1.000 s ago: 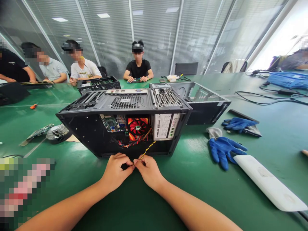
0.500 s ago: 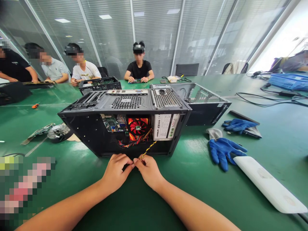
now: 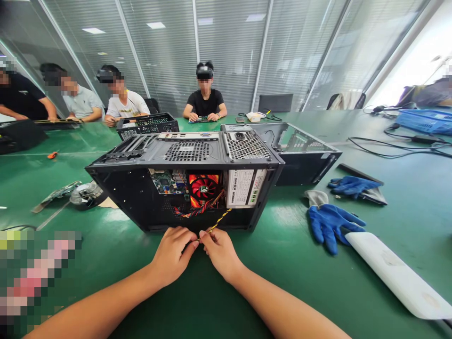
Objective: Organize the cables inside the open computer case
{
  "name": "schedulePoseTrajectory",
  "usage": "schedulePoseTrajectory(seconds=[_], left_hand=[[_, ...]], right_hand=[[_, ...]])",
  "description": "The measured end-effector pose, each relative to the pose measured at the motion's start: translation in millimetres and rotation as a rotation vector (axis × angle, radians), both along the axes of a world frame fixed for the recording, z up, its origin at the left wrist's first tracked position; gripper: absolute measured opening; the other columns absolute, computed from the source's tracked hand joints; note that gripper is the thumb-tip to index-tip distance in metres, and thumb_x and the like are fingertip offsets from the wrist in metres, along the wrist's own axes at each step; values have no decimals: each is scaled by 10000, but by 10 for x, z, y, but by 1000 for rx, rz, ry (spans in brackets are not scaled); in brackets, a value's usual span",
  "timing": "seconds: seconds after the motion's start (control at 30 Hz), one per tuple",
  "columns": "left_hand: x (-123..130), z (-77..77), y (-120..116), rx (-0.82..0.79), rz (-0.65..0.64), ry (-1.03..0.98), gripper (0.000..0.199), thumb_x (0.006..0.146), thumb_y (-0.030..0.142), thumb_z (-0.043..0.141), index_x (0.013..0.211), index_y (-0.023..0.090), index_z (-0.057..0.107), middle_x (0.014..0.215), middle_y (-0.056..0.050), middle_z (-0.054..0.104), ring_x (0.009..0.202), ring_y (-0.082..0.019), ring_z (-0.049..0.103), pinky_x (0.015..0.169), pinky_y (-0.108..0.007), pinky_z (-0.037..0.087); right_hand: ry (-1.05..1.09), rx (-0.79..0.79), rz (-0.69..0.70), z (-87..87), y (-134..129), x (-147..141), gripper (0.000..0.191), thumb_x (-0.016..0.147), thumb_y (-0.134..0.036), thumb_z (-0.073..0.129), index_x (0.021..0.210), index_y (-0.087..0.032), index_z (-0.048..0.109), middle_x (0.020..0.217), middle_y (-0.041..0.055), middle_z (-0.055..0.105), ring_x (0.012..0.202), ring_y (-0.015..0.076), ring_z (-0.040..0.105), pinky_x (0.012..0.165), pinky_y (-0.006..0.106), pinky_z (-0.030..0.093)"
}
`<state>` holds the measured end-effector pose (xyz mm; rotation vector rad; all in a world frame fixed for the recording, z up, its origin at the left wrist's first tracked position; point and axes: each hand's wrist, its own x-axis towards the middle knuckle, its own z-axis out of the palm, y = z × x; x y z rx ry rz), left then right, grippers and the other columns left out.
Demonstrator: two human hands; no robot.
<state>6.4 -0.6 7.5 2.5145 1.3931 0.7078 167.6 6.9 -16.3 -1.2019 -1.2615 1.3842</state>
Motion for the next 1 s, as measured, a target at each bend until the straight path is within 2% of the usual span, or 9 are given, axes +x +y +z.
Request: schedulePoseTrajectory(seconds=[0.47,1.0], left_hand=[[6,9,0,-4,1,-21,172,928,224,506,766,200,559,743,-10,605,752,-187,541,708,-337,353],[-10,37,5,-9,-8,34,177,960,211,464,841,198,595,795,-21,630,803,-200,549,732,-347,353]], right_hand=[[75,-46,-28,90,0,-1,401,756,-557,675,683,-198,512,508,-70,426,468,99,381,461,242,311],[90,-46,-8,57,6,5,404,779,-563,651,691,-196,508,507,-72,427,464,97,384,461,239,312]])
